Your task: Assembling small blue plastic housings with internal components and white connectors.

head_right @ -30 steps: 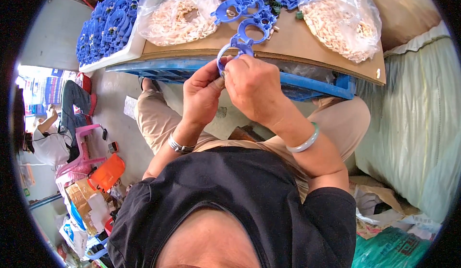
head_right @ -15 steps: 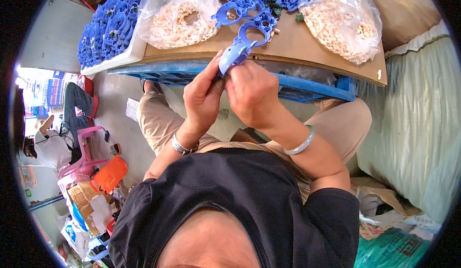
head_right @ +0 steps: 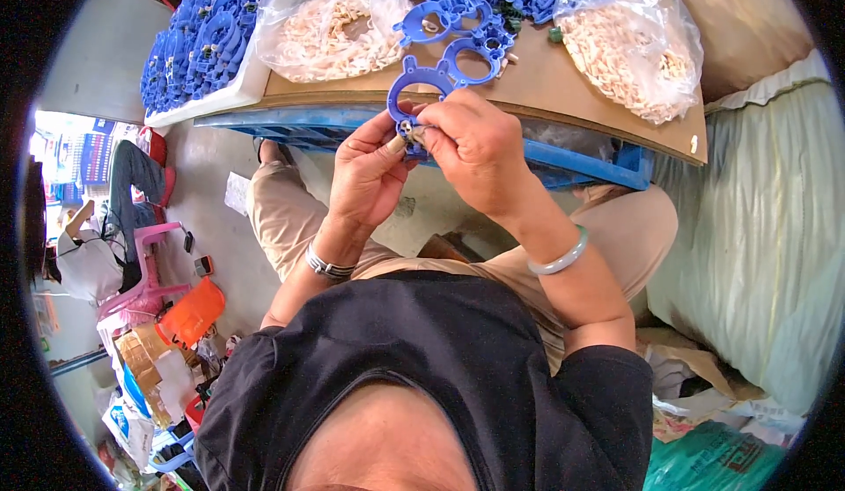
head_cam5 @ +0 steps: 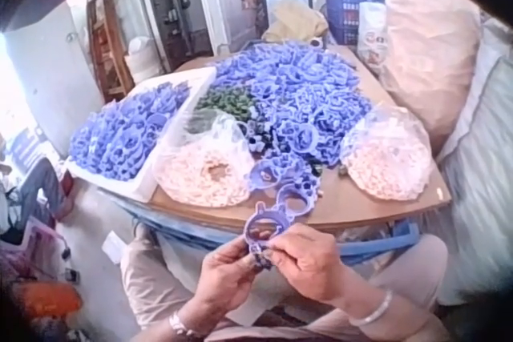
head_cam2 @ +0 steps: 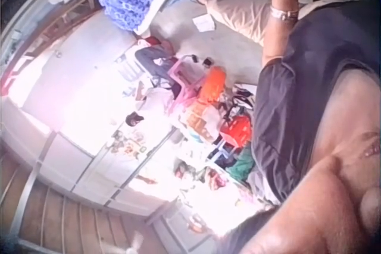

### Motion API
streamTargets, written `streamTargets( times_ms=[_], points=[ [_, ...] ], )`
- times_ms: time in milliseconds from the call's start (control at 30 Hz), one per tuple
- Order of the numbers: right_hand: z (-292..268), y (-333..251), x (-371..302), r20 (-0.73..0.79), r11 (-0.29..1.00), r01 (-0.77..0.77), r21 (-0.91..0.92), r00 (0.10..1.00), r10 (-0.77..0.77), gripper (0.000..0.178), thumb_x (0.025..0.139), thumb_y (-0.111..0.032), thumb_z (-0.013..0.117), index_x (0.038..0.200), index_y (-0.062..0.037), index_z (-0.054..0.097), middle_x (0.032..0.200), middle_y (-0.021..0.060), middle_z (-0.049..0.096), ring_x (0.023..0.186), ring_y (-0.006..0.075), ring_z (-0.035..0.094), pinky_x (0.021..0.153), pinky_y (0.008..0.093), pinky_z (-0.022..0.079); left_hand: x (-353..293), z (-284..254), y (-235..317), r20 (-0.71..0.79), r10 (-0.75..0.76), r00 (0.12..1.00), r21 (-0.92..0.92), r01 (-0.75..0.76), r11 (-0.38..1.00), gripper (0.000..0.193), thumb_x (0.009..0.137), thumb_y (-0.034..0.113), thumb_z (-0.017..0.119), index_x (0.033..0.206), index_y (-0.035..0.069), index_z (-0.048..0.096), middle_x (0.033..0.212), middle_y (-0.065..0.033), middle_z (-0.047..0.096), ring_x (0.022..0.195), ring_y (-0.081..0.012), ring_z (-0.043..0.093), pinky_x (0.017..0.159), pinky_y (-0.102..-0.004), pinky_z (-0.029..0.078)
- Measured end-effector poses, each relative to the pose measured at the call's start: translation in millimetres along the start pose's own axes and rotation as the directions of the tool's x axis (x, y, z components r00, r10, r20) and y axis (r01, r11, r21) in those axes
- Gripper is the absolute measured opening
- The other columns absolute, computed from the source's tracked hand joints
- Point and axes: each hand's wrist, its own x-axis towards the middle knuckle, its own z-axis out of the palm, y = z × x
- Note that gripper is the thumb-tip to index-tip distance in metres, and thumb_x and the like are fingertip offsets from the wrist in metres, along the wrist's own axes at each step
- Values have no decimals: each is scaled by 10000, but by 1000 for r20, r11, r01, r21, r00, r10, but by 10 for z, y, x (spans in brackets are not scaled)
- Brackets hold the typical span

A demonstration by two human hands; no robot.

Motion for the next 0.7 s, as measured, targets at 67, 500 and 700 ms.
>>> streamTargets(
  times_ms=[67,500,700],
  points=[
    [45,36,-29,22,999,33,-37,999,-32,123,687,56,610,793,-3,587,719,87,557,608,191,545,529,266,429,5,2,-18,-2,-4,1000,-6,4,1000,340,825,-34,491,1164,-31,468,1087,-94,548,957,-144,545,817,-277,460],
    [-29,18,-16,116,989,-130,-75,984,138,66,679,24,615,728,3,577,668,91,531,572,191,511,510,282,399,-29,-25,-140,-51,54,997,240,-41,970,350,813,-72,466,1159,-25,485,1074,-65,559,937,-107,532,795,-220,422],
    [-255,2,75,-5,931,-204,303,977,215,72,765,-15,597,835,2,592,695,5,517,633,76,477,529,206,377,16,67,24,-18,-49,999,22,49,999,347,825,-21,493,1170,-29,465,1057,-100,566,914,-150,561,764,-271,468]
  ],
)
